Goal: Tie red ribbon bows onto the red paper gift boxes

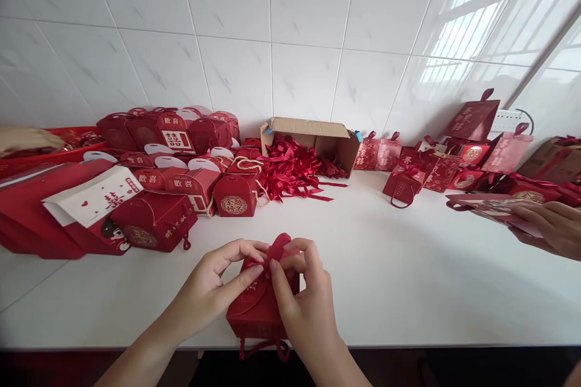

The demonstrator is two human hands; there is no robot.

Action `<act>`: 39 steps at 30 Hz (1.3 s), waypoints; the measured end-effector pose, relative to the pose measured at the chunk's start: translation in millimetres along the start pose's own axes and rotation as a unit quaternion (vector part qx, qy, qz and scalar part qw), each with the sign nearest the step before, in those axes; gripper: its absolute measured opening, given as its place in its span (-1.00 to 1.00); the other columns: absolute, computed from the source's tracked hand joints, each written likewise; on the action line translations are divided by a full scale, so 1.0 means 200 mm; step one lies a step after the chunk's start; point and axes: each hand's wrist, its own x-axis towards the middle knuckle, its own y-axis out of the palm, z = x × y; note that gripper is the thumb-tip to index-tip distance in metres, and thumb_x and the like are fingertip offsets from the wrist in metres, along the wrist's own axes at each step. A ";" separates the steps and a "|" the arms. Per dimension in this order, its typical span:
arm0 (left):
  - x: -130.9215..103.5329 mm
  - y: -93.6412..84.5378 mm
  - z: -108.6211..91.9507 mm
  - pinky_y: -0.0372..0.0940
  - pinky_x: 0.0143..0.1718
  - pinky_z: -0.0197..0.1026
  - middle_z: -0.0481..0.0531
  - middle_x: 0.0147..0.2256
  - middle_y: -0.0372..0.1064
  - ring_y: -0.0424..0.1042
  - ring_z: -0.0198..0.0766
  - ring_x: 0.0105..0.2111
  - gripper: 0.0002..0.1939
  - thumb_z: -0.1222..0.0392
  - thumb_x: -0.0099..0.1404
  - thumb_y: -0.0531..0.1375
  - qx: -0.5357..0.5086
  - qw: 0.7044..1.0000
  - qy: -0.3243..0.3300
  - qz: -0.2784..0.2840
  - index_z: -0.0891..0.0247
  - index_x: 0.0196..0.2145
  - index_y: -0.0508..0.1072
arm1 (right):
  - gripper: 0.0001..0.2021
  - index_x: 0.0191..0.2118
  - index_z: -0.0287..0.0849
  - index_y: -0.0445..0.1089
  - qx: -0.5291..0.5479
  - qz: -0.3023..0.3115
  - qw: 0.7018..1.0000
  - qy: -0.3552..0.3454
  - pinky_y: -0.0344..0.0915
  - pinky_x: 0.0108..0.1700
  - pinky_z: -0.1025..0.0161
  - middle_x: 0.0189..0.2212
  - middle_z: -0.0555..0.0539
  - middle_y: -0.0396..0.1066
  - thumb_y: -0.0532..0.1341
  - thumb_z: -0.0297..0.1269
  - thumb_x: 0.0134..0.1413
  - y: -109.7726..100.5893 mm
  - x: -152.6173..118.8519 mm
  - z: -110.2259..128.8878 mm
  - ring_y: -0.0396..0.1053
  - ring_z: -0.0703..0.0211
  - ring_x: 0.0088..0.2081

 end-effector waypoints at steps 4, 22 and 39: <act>-0.01 0.04 0.01 0.29 -0.02 -0.24 0.00 -0.19 0.48 0.46 -0.24 -0.12 -0.96 0.26 0.19 0.24 -0.020 0.999 0.001 -0.032 0.23 -0.38 0.42 | -0.90 -0.19 -0.12 0.31 -0.045 0.010 0.997 -0.059 0.26 -0.39 0.36 -0.53 0.07 0.39 0.13 -0.29 0.17 -0.01 0.00 -0.02 0.32 0.29 -0.48; 0.04 0.05 0.04 0.32 0.00 -0.12 0.05 -0.27 0.55 0.48 -0.14 -0.11 -0.94 0.32 0.15 0.23 -0.053 0.997 0.001 -0.064 0.24 -0.44 0.52 | -0.84 -0.33 -0.10 0.53 -0.097 -0.002 0.995 -0.035 0.39 -0.14 0.16 -0.18 -0.17 0.36 0.21 -0.23 0.12 -0.05 0.00 -0.05 0.38 0.04 -0.12; 0.15 0.03 0.06 0.29 -0.05 -0.19 0.03 -0.27 0.43 0.43 -0.23 -0.17 -0.87 0.18 0.22 0.21 -0.028 0.999 0.027 -0.034 0.26 -0.27 0.42 | -0.70 -0.45 -0.16 0.50 0.075 0.055 0.991 0.100 0.22 0.10 0.06 0.19 -0.18 0.16 0.19 -0.07 0.13 -0.03 0.08 -0.05 0.01 -0.09 0.27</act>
